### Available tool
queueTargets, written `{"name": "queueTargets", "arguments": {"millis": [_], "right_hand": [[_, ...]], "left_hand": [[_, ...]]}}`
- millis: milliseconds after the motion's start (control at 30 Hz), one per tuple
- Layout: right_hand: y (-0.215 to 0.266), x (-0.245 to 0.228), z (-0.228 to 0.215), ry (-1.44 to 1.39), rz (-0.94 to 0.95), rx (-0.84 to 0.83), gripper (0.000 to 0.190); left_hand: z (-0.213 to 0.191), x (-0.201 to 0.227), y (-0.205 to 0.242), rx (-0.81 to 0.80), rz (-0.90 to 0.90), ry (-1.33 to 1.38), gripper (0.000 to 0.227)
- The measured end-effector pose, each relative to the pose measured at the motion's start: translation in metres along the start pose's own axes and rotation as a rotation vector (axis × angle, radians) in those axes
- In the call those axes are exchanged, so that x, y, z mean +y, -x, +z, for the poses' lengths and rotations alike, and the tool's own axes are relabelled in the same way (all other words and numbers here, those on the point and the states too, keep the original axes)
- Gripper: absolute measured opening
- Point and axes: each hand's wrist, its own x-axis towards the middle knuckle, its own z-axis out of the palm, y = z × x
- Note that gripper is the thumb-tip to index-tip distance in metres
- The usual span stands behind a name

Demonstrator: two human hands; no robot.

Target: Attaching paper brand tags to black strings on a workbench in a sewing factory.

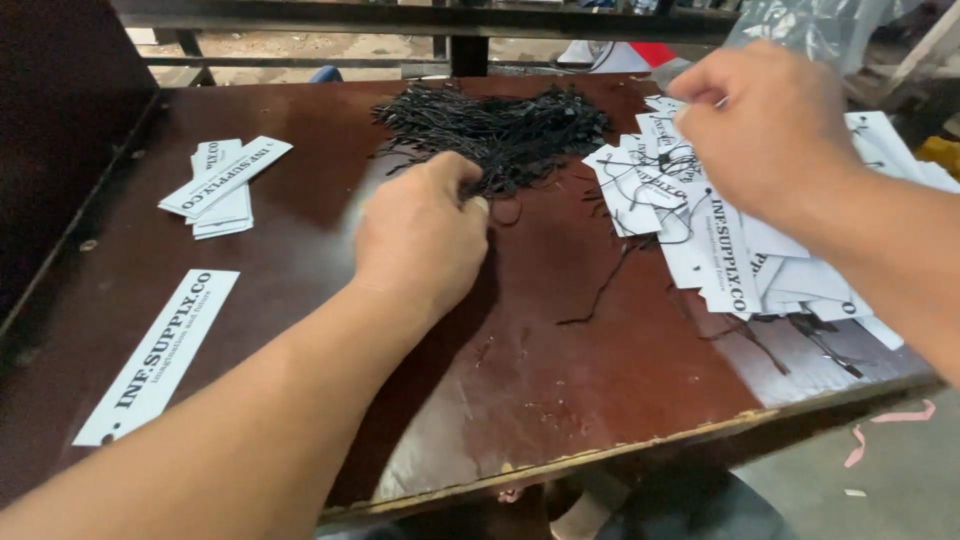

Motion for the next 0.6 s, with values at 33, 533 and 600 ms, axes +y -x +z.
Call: {"name": "queueTargets", "arguments": {"millis": [33,533,600], "right_hand": [[0.002,-0.032,-0.001,-0.116,0.134,-0.139,0.029],[0.007,-0.118,0.059,-0.175,0.053,-0.329,0.015],[0.006,-0.115,0.059,-0.206,0.074,-0.319,0.015]], "left_hand": [[0.004,-0.002,-0.001,-0.006,0.077,-0.062,0.039],[0.016,-0.013,-0.005,0.034,0.24,-0.124,0.031],[0.016,-0.013,-0.005,0.034,0.253,-0.144,0.03]]}}
